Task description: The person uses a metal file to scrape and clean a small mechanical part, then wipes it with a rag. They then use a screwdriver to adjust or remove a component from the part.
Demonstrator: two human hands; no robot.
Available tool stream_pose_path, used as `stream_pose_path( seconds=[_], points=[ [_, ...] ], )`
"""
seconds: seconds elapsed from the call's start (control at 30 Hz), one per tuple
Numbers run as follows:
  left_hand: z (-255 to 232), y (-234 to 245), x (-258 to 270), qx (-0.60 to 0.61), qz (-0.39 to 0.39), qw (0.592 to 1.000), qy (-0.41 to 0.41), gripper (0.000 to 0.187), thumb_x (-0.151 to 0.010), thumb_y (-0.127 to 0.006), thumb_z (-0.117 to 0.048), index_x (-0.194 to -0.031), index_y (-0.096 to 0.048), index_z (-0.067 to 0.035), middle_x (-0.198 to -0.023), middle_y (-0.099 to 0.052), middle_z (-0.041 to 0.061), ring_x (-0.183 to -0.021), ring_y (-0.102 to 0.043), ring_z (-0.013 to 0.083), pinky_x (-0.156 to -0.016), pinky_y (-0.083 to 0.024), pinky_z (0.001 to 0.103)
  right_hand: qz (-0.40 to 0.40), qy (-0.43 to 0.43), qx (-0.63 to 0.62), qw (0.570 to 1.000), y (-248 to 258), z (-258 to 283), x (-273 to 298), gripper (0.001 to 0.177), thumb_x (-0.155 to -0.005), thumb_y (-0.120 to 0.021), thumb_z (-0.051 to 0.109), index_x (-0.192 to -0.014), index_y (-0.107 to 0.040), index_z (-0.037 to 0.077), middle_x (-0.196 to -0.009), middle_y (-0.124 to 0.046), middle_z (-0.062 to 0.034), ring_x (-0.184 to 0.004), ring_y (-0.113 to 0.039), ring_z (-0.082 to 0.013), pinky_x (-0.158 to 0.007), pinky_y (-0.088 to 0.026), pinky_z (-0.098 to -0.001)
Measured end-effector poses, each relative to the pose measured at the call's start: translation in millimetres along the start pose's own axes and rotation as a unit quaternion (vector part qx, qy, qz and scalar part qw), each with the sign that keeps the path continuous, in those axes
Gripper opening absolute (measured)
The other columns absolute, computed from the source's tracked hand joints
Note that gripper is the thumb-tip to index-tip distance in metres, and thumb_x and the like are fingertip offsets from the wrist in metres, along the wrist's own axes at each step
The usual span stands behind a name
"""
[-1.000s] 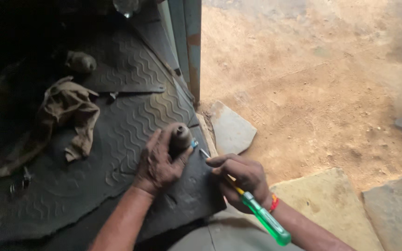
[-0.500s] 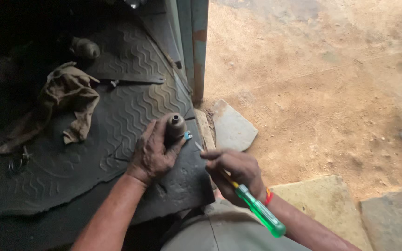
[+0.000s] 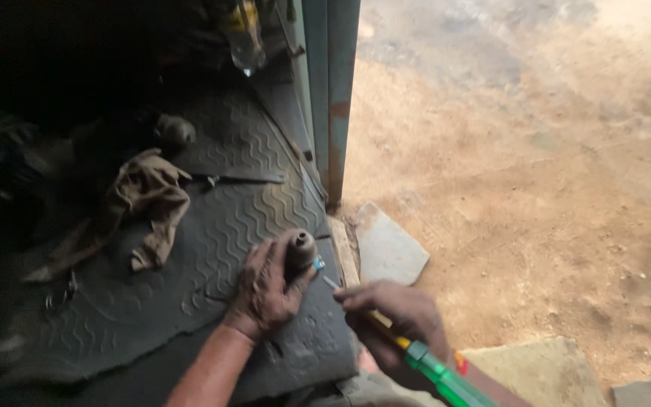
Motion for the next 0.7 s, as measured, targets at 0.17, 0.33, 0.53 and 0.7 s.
stream_pose_path(
  seconds=[0.17,0.33,0.53,0.7],
  points=[
    [25,-16,7,-0.002,0.028,0.999,0.02,0.056,-0.083,-0.074,-0.024,-0.131,-0.052,-0.003,-0.112,-0.062,0.022,-0.102,-0.059,0.0448,-0.089,-0.049,0.052,0.042,-0.045,0.108,0.992,-12,33,-78,0.022,-0.091,-0.076,0.017,-0.111,-0.073,0.011,-0.078,-0.079,-0.0026,-0.066,-0.076,-0.0118,-0.057,-0.057,-0.0289],
    [34,-41,20,-0.001,0.034,0.997,-0.074,0.059,-0.09,-0.064,-0.028,-0.141,-0.05,-0.003,-0.134,-0.058,0.024,-0.125,-0.055,0.0421,-0.106,-0.042,0.051,0.176,-0.027,0.286,0.942,-109,46,-163,0.035,-0.091,-0.07,0.036,-0.121,-0.067,0.019,-0.07,-0.07,-0.0038,-0.059,-0.067,-0.0195,-0.052,-0.051,-0.0361],
    [25,-33,31,-0.017,0.006,0.995,-0.093,0.054,-0.092,-0.065,-0.028,-0.138,-0.051,-0.004,-0.126,-0.057,0.021,-0.117,-0.055,0.0411,-0.099,-0.043,0.053,0.244,0.004,0.25,0.937,-246,-2,-198,0.032,-0.083,-0.073,0.039,-0.1,-0.072,0.012,-0.083,-0.073,-0.0135,-0.081,-0.072,-0.0343,-0.068,-0.057,-0.047],
    [9,-2,26,-0.059,-0.115,0.989,-0.071,0.049,-0.093,-0.065,-0.028,-0.135,-0.051,-0.006,-0.12,-0.057,0.019,-0.11,-0.055,0.0403,-0.094,-0.044,0.054,0.245,-0.03,0.41,0.878,-224,-101,-244,0.023,-0.079,-0.073,0.035,-0.09,-0.074,0.014,-0.092,-0.075,-0.0135,-0.092,-0.071,-0.036,-0.077,-0.057,-0.0476]
  ],
)
Point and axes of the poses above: each hand's wrist, its own x-axis away from the middle knuckle, its own y-axis out of the back of the hand, z = x × y, the point moved 9 cm from there along -x, towards the middle knuckle
